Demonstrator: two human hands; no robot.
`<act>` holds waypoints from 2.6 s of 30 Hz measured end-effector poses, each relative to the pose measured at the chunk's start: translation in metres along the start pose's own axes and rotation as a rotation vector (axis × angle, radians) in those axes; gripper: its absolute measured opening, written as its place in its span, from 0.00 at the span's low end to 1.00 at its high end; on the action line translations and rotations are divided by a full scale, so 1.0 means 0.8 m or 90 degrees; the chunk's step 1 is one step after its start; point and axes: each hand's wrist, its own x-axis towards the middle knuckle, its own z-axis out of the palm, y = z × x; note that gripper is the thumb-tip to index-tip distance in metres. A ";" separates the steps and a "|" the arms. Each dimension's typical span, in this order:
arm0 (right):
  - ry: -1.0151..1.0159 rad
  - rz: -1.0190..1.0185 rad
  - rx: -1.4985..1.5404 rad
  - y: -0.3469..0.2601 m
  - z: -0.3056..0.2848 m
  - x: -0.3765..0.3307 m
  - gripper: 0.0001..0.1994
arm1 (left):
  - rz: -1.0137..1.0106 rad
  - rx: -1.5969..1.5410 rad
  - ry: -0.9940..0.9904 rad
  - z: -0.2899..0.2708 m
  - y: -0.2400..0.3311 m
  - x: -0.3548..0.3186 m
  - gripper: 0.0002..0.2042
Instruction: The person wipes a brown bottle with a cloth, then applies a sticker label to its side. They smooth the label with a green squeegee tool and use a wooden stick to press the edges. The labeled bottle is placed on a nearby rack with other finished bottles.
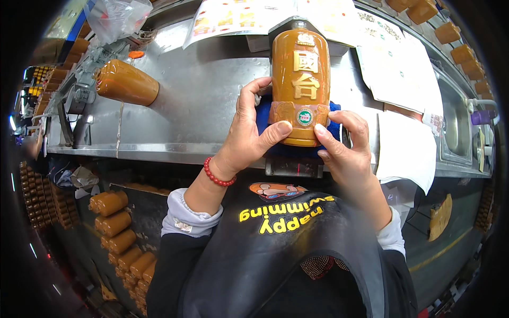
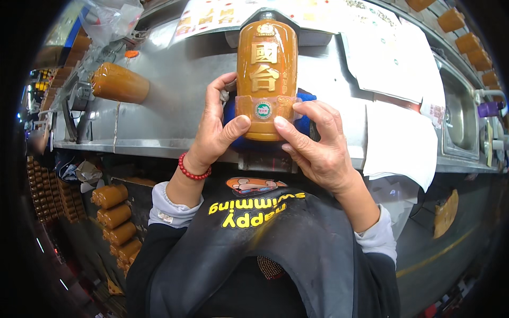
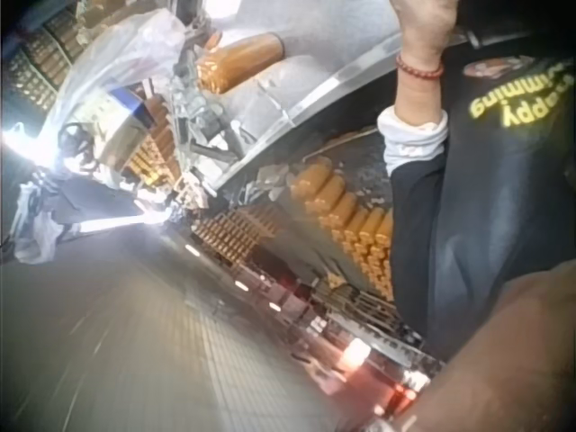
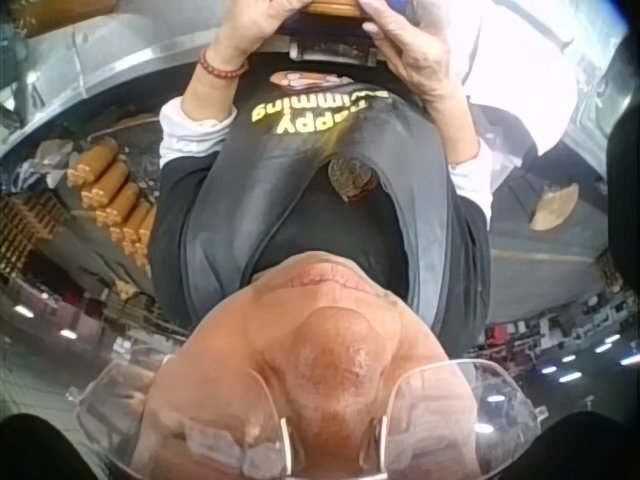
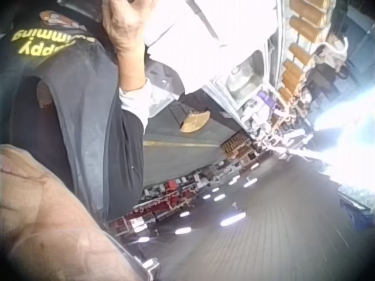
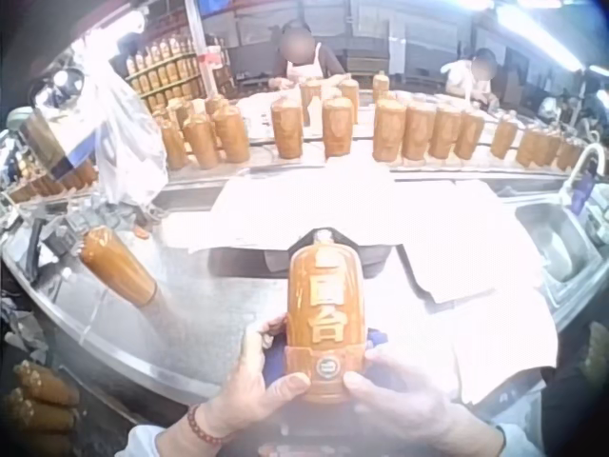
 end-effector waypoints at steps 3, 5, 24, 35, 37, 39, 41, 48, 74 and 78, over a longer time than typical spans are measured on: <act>0.004 0.005 0.013 -0.003 -0.001 -0.003 0.27 | -0.001 0.000 -0.001 0.000 0.000 0.000 0.42; -0.014 -0.005 0.001 -0.002 -0.004 -0.005 0.29 | -0.004 -0.015 0.002 0.001 0.001 0.000 0.42; 0.131 0.413 0.433 -0.022 -0.001 0.023 0.11 | 0.347 0.535 0.160 -0.003 0.008 -0.024 0.36; 0.126 0.437 0.384 -0.011 0.007 0.010 0.11 | 0.275 0.520 0.190 0.030 0.010 -0.050 0.26; 0.122 0.444 0.391 -0.012 0.006 0.010 0.11 | 0.214 0.460 0.210 0.035 0.004 -0.058 0.27; 0.124 0.459 0.405 -0.011 0.006 0.007 0.11 | 0.190 0.442 0.195 0.031 -0.003 -0.062 0.29; 0.120 0.452 0.387 -0.009 0.007 0.007 0.11 | 0.156 0.422 0.187 0.029 -0.005 -0.065 0.30; 0.152 0.398 0.249 -0.016 -0.003 0.001 0.14 | 0.187 0.553 0.126 0.030 0.039 -0.022 0.42; 0.158 0.301 0.198 -0.033 -0.030 0.037 0.18 | 0.158 0.542 0.072 0.027 0.015 -0.028 0.51; 0.132 0.232 0.213 -0.029 0.003 0.064 0.13 | 0.151 0.580 0.058 0.024 0.008 -0.028 0.50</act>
